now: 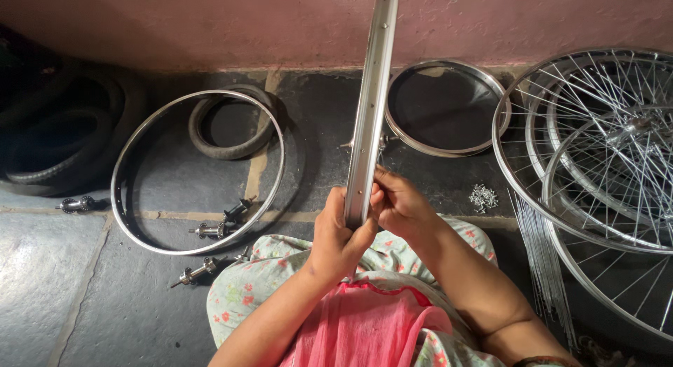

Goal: The person sits on the floor and assembles a bicycle wheel by inserting spokes through the rim and hub. They repeatedly pick spokes, thread them through the rim holes, and secure them into the hub, rotating the wheel as needed to continue the process.

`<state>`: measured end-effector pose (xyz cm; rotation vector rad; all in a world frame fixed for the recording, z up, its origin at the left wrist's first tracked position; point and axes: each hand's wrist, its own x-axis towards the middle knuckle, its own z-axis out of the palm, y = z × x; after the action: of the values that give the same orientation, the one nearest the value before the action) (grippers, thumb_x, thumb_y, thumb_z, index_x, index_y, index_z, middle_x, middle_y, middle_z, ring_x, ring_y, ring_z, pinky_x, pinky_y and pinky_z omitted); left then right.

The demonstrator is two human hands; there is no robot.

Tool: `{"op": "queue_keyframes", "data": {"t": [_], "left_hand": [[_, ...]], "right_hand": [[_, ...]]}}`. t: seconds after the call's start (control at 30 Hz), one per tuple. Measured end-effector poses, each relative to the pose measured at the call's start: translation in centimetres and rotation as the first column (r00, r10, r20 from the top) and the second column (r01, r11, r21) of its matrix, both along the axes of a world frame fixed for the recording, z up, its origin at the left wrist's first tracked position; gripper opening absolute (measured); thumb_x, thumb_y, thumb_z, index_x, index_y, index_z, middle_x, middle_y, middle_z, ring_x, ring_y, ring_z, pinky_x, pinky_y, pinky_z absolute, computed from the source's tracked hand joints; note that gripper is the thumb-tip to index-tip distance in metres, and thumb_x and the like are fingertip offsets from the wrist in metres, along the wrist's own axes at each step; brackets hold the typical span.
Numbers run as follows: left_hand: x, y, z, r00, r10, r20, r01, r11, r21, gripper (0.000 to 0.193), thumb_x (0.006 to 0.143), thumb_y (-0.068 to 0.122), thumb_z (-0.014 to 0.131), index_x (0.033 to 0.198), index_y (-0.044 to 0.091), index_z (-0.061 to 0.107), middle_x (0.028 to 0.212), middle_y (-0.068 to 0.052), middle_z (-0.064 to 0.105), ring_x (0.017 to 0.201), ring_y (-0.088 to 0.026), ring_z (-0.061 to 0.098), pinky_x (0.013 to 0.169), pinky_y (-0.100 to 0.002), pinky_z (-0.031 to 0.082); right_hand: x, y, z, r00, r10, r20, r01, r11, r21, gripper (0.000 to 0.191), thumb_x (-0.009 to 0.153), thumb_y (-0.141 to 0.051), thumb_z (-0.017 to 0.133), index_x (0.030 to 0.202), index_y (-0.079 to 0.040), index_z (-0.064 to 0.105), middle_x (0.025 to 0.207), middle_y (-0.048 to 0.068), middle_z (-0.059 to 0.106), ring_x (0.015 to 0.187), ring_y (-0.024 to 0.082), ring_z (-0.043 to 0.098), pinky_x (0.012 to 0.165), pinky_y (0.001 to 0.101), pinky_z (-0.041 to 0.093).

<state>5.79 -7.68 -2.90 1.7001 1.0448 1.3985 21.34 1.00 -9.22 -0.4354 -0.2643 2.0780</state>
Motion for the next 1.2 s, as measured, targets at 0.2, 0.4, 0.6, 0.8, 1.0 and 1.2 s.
{"op": "queue_keyframes", "data": {"t": [0.2, 0.4, 0.6, 0.8, 1.0, 1.2], "left_hand": [[0.3, 0.3, 0.0, 0.997, 0.078, -0.016, -0.079, 0.995, -0.066, 0.028, 0.094, 0.013, 0.073, 0.115, 0.003, 0.056, 0.082, -0.004, 0.067, 0.074, -0.008, 0.063, 0.066, -0.026, 0.053], [-0.2, 0.2, -0.5, 0.999, 0.011, 0.046, -0.006, 0.994, -0.105, 0.032, 0.092, 0.010, 0.069, 0.120, 0.004, 0.056, 0.084, -0.003, 0.067, 0.075, -0.007, 0.064, 0.068, -0.027, 0.054], [-0.6, 0.1, -0.9, 0.993, -0.064, 0.097, 0.069, 0.996, -0.048, 0.037, 0.091, 0.008, 0.067, 0.126, 0.004, 0.055, 0.097, -0.005, 0.069, 0.086, -0.010, 0.064, 0.079, -0.027, 0.054], [-0.3, 0.4, -0.1, 0.999, 0.025, -0.022, -0.026, 0.997, -0.069, 0.036, 0.088, 0.007, 0.070, 0.121, 0.004, 0.057, 0.094, -0.005, 0.069, 0.083, -0.013, 0.067, 0.077, -0.028, 0.055], [0.1, 0.7, 1.8, 0.948, 0.299, -0.113, -0.230, 0.884, 0.408, 0.050, 0.071, -0.001, 0.072, 0.116, 0.001, 0.050, 0.108, -0.019, 0.057, 0.103, -0.026, 0.058, 0.091, -0.036, 0.048], [-0.4, 1.2, 1.1, 0.970, -0.169, 0.175, 0.183, 0.981, -0.068, 0.051, 0.084, 0.001, 0.060, 0.134, 0.002, 0.056, 0.105, -0.004, 0.058, 0.094, -0.010, 0.058, 0.088, -0.025, 0.051]], "right_hand": [[-0.3, -0.2, 0.4, 0.994, 0.083, -0.072, -0.079, 0.995, 0.052, 0.023, 0.107, -0.016, 0.051, 0.113, 0.004, 0.060, 0.086, 0.006, 0.063, 0.070, 0.005, 0.065, 0.061, 0.0119, 0.056], [-0.9, 0.1, 0.2, 0.987, 0.109, -0.121, -0.097, 0.990, 0.101, 0.021, 0.110, -0.015, 0.051, 0.115, 0.004, 0.060, 0.087, 0.007, 0.063, 0.072, 0.007, 0.066, 0.064, 0.0135, 0.058], [-0.7, 0.2, -0.6, 0.971, 0.136, -0.195, -0.130, 0.990, 0.046, 0.021, 0.109, -0.014, 0.051, 0.115, 0.005, 0.060, 0.088, 0.008, 0.065, 0.074, 0.009, 0.068, 0.065, 0.0137, 0.059], [-0.9, -0.3, -0.6, 0.988, 0.104, -0.117, -0.093, 0.990, 0.102, 0.018, 0.106, -0.016, 0.052, 0.113, -0.001, 0.061, 0.087, 0.005, 0.066, 0.076, 0.009, 0.069, 0.071, 0.0212, 0.061], [-1.5, -1.4, 1.6, 0.968, 0.174, -0.178, -0.138, 0.970, 0.200, 0.021, 0.113, -0.017, 0.054, 0.121, 0.001, 0.059, 0.094, 0.007, 0.067, 0.080, 0.011, 0.069, 0.073, 0.0231, 0.060], [-0.8, -1.5, 0.4, 0.975, 0.108, 0.195, -0.145, 0.972, 0.186, 0.024, 0.103, -0.024, 0.053, 0.117, -0.004, 0.059, 0.099, 0.008, 0.070, 0.085, 0.015, 0.072, 0.076, 0.0301, 0.063]]}}
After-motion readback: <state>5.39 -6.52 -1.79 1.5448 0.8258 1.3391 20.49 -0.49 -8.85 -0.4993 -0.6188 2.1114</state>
